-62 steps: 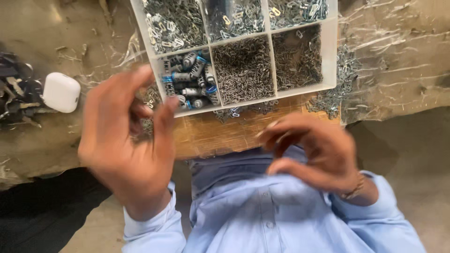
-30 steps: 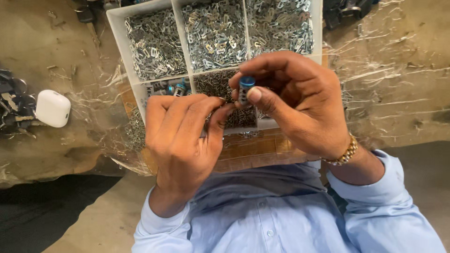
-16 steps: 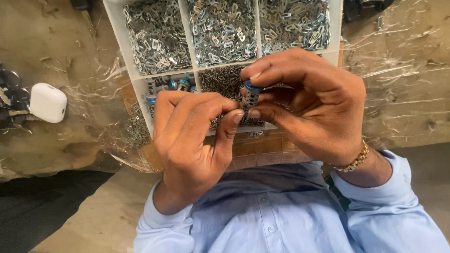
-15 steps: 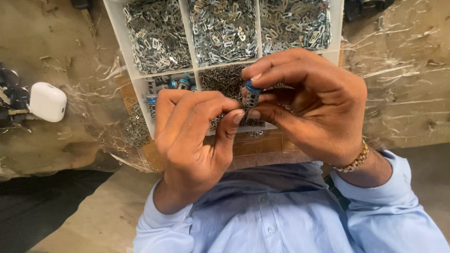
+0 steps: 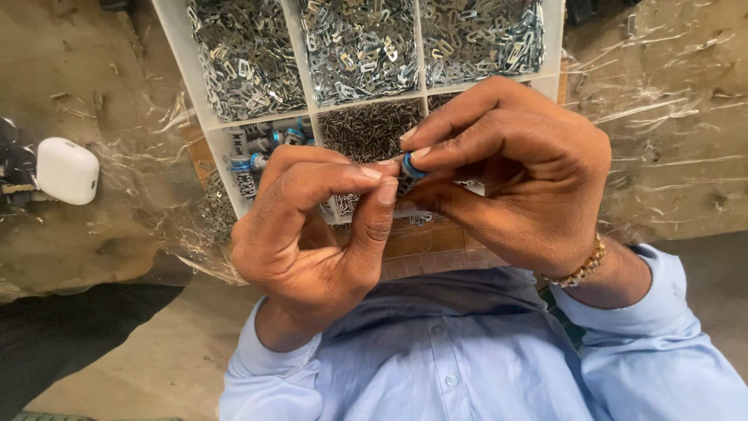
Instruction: The person assembles small cylindrical key cores by inserting metal pins into the barrel and securing them with a blue cap. The person repeats this process with multiple units, placing finished assemblies into a compartmentalized tray.
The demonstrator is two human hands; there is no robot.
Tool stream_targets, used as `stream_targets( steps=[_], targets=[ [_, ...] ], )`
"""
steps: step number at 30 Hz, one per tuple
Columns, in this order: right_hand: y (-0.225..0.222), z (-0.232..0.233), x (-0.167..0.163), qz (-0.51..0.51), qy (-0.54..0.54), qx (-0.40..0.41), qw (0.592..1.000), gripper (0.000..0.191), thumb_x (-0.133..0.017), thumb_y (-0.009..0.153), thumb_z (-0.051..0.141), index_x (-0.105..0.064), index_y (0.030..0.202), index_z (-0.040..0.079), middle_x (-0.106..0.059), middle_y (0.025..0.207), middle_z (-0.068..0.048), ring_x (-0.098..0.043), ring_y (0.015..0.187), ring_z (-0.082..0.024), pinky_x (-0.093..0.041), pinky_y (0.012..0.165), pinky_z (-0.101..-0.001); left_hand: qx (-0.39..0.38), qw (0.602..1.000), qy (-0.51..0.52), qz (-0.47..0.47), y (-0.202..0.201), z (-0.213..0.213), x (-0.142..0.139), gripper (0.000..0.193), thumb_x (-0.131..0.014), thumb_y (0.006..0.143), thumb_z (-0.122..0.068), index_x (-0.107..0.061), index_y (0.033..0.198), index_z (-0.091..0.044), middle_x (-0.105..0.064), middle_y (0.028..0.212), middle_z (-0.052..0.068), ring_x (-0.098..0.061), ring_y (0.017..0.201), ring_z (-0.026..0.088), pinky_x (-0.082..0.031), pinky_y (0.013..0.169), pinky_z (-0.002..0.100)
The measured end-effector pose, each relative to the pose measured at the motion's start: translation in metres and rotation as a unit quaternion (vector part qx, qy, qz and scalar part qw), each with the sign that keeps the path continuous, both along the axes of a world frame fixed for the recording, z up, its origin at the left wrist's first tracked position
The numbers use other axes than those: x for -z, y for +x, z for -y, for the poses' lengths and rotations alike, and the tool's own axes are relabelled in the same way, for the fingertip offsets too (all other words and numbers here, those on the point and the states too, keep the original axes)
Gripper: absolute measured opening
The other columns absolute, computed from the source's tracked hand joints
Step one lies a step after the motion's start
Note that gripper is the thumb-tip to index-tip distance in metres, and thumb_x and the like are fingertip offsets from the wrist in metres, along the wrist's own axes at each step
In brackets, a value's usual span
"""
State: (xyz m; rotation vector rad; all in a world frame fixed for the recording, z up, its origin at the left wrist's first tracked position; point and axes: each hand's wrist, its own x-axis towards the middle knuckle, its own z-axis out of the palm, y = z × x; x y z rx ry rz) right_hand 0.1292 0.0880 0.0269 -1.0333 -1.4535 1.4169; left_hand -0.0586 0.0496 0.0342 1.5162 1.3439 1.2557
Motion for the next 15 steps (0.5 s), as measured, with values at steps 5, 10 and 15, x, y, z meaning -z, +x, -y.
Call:
stream_targets(
  steps=[5, 10, 15],
  targets=[
    [-0.0008, -0.0003, -0.0022, 0.046, 0.045, -0.007, 0.998, 0.025, -0.087, 0.079, -0.010, -0.070, 0.096, -0.001, -0.067, 0.110, -0.014, -0.071, 0.097, -0.015, -0.064, 0.084, -0.0241, 0.009, 0.998, 0.028, -0.049, -0.0014, -0.0017, -0.0007, 0.018, -0.078, 0.095, 0.007, -0.065, 0.106, 0.001, -0.072, 0.098, 0.010, -0.069, 0.086, 0.016, -0.057, 0.074, 0.024],
    [-0.0032, -0.0007, -0.0027, 0.090, 0.110, -0.003, 0.990, 0.025, -0.088, 0.079, -0.008, -0.071, 0.095, -0.001, -0.068, 0.108, -0.014, -0.071, 0.097, -0.016, -0.064, 0.083, -0.0246, 0.016, 0.998, 0.022, -0.053, -0.0034, -0.0007, -0.0007, 0.018, -0.079, 0.096, 0.007, -0.066, 0.106, 0.000, -0.071, 0.098, 0.010, -0.070, 0.086, 0.015, -0.058, 0.074, 0.024],
    [-0.0025, -0.0007, -0.0018, 0.028, 0.053, 0.004, 0.998, 0.025, -0.085, 0.084, -0.008, -0.066, 0.097, 0.000, -0.066, 0.111, -0.014, -0.071, 0.099, -0.014, -0.066, 0.086, -0.0246, 0.007, 1.000, -0.027, 0.009, -0.0018, 0.0005, -0.0003, 0.018, -0.078, 0.090, 0.008, -0.065, 0.101, 0.002, -0.071, 0.096, 0.011, -0.073, 0.089, 0.016, -0.064, 0.077, 0.026]
  ],
)
